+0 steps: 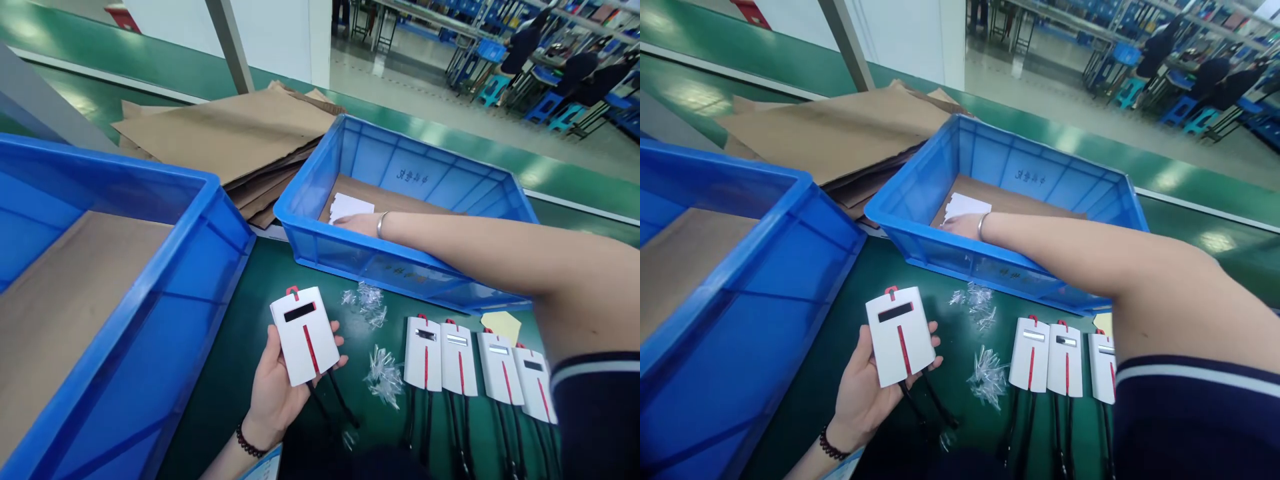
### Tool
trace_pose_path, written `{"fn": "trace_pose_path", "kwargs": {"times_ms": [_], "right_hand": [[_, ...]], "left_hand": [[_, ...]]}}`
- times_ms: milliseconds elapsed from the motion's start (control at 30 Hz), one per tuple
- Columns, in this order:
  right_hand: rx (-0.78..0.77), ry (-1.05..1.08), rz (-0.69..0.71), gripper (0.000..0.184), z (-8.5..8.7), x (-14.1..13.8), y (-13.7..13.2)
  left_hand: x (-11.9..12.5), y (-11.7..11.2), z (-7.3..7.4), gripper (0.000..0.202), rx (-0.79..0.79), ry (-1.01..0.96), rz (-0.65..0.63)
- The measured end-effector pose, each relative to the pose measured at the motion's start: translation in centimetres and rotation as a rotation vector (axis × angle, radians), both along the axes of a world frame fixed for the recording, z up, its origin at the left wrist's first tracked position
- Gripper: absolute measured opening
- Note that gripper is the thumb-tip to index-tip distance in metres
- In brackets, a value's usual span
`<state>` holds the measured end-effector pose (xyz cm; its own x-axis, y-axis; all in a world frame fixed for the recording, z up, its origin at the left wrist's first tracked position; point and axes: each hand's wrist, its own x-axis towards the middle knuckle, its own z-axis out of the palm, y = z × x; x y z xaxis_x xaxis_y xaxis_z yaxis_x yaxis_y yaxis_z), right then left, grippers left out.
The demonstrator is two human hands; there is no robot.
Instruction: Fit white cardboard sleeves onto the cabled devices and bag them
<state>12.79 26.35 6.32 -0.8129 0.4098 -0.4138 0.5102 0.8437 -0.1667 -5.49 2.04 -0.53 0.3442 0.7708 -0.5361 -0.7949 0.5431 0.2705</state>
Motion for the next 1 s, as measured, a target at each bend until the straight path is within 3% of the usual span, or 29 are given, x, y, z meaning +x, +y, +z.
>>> {"fn": "trace_pose_path", "kwargs": {"times_ms": [67,133,267,367,433,600,800,1000], "right_hand": [[-0.040,-0.005,-0.017,0.030,-1.6,-1.0,0.2],[-0.059,0.006,-0.027,0.028,-2.0,-0.5,0.0],[-0.003,0.076,-0.130,0.037,-0.5,3.1,-0.3],[0.015,0.490,-0.519,0.036,1.9,6.4,-0.9],[-0.068,0.804,-0.748,0.037,3.8,8.4,-2.0],[-0.313,1.339,-1.034,0.039,7.4,11.2,-7.1],[-0.335,1.544,-1.095,0.050,8.2,10.4,-13.3],[-0.375,1.642,-1.103,0.047,7.3,8.9,-16.7]], "left_hand": [[-0.2,0.1,-0.3,0.061,-0.003,-0.008,0.006],[-0.2,0.1,-0.4,0.061,-0.007,-0.024,0.002],[0.0,0.1,-0.2,0.062,-0.021,-0.042,0.001],[0.1,0.0,-0.1,0.062,-0.010,-0.026,0.005],[0.0,-0.1,-0.2,0.061,0.025,-0.005,0.003],[-0.1,-0.5,-1.0,0.063,0.170,0.055,-0.005],[-0.2,-0.9,-1.4,0.060,0.250,0.012,-0.028],[0.4,-1.3,-0.4,0.058,0.276,0.061,-0.022]]}}
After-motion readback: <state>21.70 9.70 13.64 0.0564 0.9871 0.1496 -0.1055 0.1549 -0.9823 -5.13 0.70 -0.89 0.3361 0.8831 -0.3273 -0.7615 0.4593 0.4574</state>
